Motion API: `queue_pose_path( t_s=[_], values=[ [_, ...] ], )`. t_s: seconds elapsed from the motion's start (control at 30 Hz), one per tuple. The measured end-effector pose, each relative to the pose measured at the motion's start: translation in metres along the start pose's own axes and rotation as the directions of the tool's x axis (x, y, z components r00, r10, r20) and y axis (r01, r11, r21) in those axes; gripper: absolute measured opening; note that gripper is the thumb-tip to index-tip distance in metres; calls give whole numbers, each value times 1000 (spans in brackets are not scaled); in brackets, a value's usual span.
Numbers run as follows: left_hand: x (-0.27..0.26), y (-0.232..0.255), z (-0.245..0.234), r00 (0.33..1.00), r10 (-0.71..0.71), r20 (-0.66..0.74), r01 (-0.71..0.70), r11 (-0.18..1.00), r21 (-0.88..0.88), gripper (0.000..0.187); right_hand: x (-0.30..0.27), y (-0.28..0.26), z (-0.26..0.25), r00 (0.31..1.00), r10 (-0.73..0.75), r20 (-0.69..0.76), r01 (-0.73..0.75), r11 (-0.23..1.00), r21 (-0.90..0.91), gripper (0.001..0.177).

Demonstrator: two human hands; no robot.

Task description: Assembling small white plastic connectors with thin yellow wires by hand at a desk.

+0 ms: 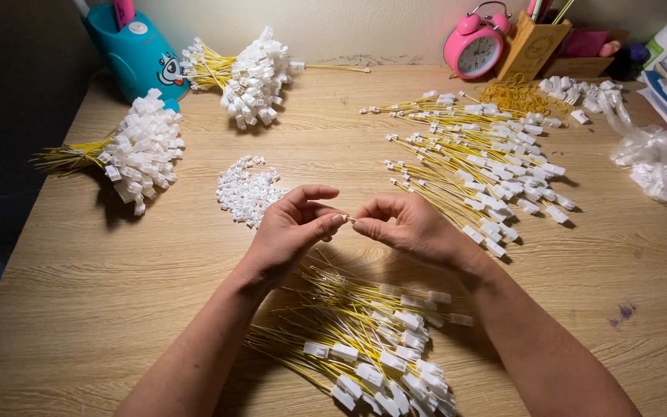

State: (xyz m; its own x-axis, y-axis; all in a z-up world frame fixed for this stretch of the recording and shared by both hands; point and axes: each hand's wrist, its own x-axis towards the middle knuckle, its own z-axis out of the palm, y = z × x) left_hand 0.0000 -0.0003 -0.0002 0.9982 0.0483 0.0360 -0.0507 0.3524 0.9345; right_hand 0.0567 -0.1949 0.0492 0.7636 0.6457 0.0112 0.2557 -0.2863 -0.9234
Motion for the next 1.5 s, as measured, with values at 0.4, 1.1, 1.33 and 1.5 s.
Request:
queue_pose_path(
  t_s=[0.4, 1.1, 1.33, 1.5],
  values=[
    [1, -7, 2, 1000, 24, 4, -24, 1000, 16, 39, 4, 12, 7, 995, 66, -74, -65, 998, 7, 2],
    [-14, 21, 6, 964, 32, 262, -226, 613, 757, 17, -86, -22, -11, 975, 223, -13, -193, 811, -552, 18],
    [-25, 27, 22, 904, -102, 415, -331, 446, 832, 17, -90, -5, -17, 991, 119, 58, -63, 807, -587, 19],
    [-30, 24, 21, 856, -213, 471, -388, 337, 858, 17, -110, -7, -39, 981, 191, 45, -131, 808, -575, 19]
  ],
)
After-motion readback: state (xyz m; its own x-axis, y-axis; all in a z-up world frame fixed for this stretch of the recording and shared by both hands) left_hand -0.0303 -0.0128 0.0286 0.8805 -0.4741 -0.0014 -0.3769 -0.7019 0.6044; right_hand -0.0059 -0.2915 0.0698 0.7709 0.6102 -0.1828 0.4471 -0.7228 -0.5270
